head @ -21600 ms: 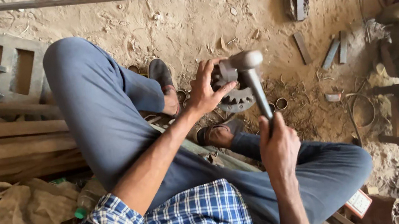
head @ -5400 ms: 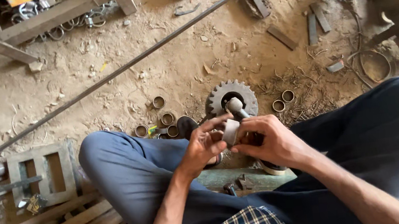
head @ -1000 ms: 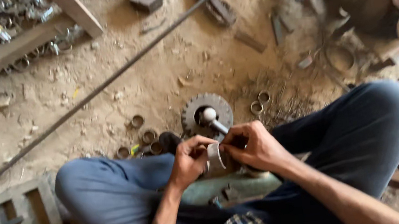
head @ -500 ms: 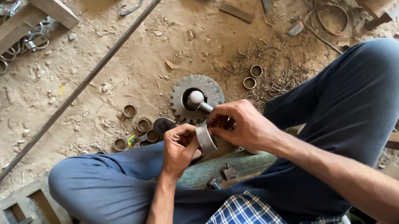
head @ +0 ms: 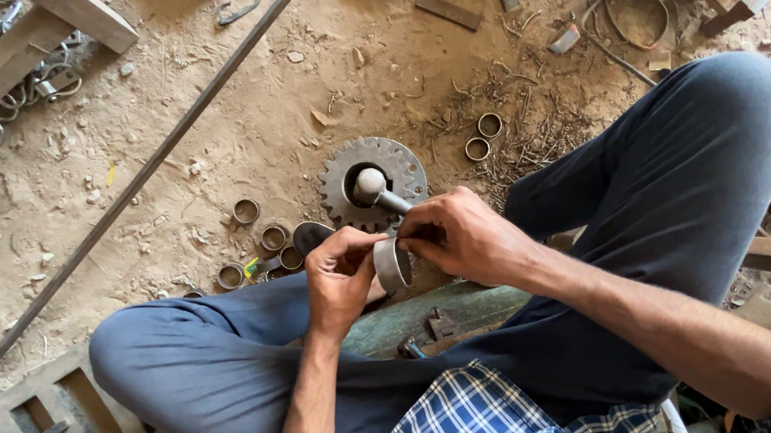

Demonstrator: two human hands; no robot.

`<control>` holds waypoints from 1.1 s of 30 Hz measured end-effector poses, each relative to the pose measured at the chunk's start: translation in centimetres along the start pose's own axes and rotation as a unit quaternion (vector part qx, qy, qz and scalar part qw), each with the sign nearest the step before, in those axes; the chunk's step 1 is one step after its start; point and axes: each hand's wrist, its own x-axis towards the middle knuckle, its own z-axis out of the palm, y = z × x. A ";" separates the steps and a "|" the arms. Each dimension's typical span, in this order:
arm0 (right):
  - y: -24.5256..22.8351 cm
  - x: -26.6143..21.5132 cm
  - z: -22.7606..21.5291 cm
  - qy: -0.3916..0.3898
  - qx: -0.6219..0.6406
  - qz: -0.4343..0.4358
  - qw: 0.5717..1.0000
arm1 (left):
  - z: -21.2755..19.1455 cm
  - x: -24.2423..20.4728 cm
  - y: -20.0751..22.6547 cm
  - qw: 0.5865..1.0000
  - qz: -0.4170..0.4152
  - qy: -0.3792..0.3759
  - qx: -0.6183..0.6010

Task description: The person sits on the floor and uses a hammer to tap a metal ring onto a gear-like component. They repeatedly adjust the ring's position and tap it to secure it in place.

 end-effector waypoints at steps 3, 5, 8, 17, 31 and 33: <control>-0.2 0.1 -0.3 -0.010 -0.002 -0.010 1.000 | -0.4 -0.1 0.1 1.000 -0.013 -0.008 -0.009; -0.4 0.2 -0.6 -0.009 -0.004 -0.021 1.000 | -0.4 -0.1 0.2 1.000 -0.022 -0.004 -0.018; -0.6 0.4 -0.8 0.005 0.006 -0.033 0.999 | -0.4 0.1 0.4 0.999 -0.039 0.013 0.000; -0.4 0.2 -0.4 0.041 0.019 -0.052 0.998 | -0.3 -0.1 -0.6 0.996 -0.083 -0.010 -0.041; -0.8 0.3 -0.7 -0.005 0.054 0.002 0.999 | -0.5 -0.3 -1.1 0.995 -0.092 -0.017 -0.023; -0.7 0.2 -0.8 -0.013 0.063 0.026 0.998 | -0.5 -0.4 -1.3 0.994 -0.103 -0.016 -0.035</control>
